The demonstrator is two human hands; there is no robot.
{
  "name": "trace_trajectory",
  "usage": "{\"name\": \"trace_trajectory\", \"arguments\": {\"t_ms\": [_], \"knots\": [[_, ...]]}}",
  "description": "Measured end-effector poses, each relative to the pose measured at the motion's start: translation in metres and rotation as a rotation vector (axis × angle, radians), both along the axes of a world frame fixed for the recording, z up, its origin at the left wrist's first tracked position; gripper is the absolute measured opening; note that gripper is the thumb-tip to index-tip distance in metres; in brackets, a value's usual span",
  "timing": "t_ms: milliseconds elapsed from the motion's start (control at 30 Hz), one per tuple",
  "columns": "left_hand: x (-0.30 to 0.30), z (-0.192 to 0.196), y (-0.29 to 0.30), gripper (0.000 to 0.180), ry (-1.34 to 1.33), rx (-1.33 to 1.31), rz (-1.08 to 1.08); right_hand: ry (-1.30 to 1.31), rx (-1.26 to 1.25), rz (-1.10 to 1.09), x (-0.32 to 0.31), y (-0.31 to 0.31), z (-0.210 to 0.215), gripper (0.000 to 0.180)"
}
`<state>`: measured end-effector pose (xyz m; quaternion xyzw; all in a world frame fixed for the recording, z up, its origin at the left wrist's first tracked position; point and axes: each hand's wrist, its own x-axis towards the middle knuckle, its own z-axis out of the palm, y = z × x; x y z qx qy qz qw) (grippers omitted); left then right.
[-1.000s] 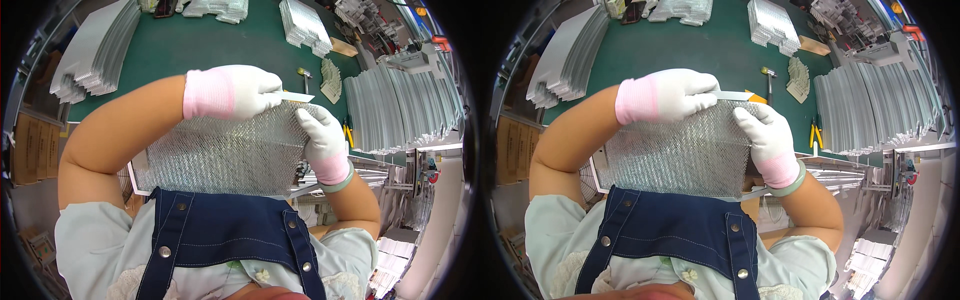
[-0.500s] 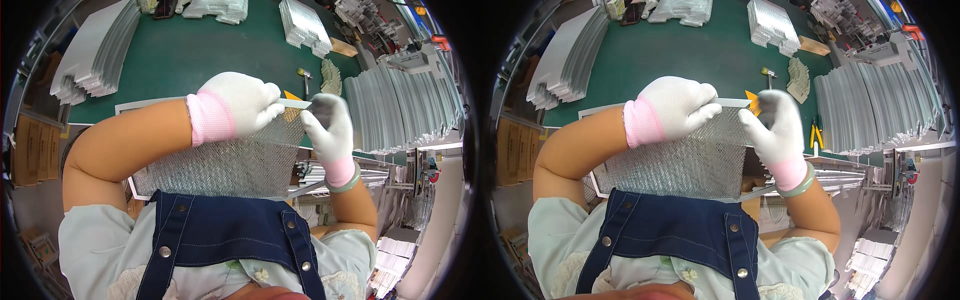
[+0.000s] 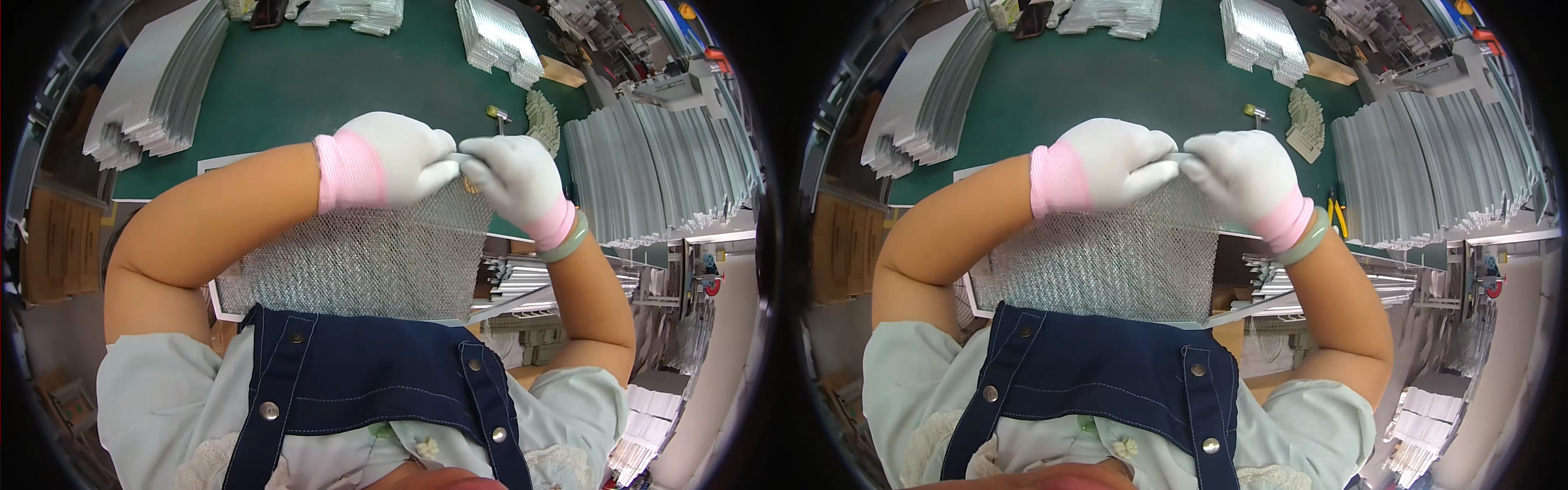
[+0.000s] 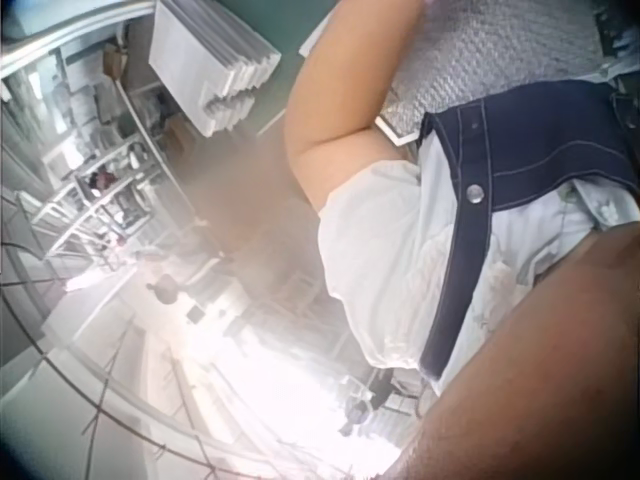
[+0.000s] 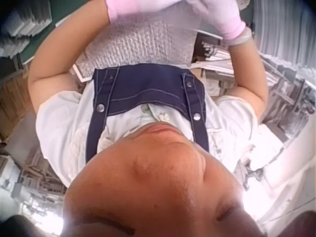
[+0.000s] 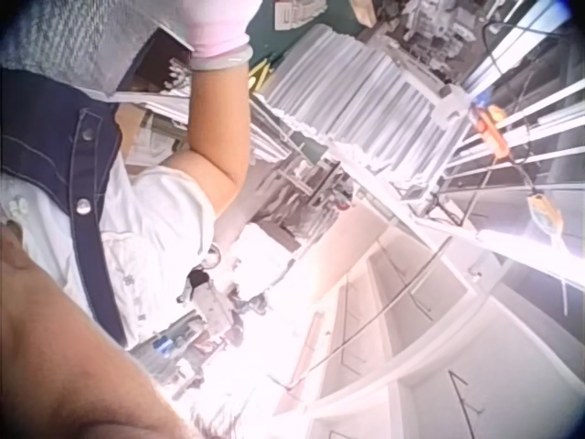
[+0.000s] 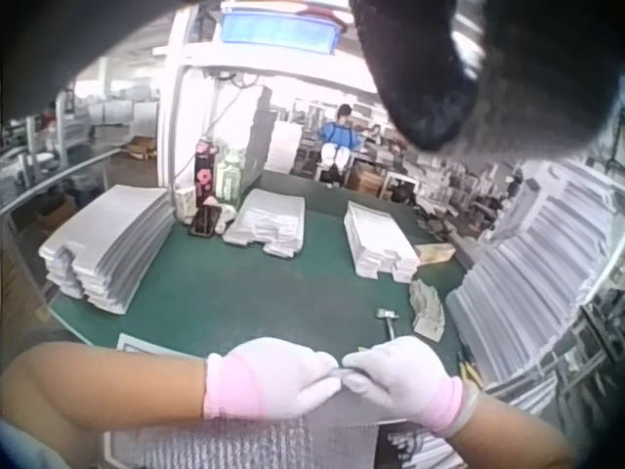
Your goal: The person assembles a rectangular metal frame by inserting a mesh sheet into a frame and securing it with a plastic clip. They use a hammer to tap the clip into place and a handheld power tool to fasten the assembly. The process is repeated for multiple units, with the person handling mesh sheets, frames, and clips on a green workbench.
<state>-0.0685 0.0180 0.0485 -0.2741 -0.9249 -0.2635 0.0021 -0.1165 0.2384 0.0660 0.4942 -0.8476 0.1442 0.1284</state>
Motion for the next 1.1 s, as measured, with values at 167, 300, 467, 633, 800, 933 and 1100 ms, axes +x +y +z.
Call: {"name": "trace_trajectory", "arguments": {"t_ms": [167,300,467,633,800,933,1100], "knots": [[-0.022,-0.035,-0.004,0.047,-0.237,-0.1,0.003,-0.924,0.553,-0.972,-0.068,0.015,-0.044,0.063],[-0.032,-0.078,0.005,0.059,-0.349,-0.213,0.009,-0.659,0.728,-0.992,-0.088,0.018,-0.106,0.064],[-0.04,-0.097,0.007,0.056,-0.526,-0.242,-0.019,-0.67,0.498,-0.88,-0.107,0.012,-0.121,0.049],[-0.045,-0.118,0.002,0.061,-0.466,-0.122,-0.005,-0.778,0.235,-0.794,-0.107,0.035,-0.129,0.04],[-0.05,-0.109,-0.003,0.075,-0.534,-0.118,-0.073,-0.099,0.447,-0.439,-0.012,0.02,-0.077,0.032],[-0.051,-0.114,-0.001,0.083,-0.517,-0.143,-0.076,0.139,0.791,-0.296,0.042,0.002,-0.091,0.037],[-0.051,-0.111,0.002,0.082,-0.463,-0.199,-0.107,0.052,0.79,-0.381,0.038,-0.022,-0.11,0.032]]}}
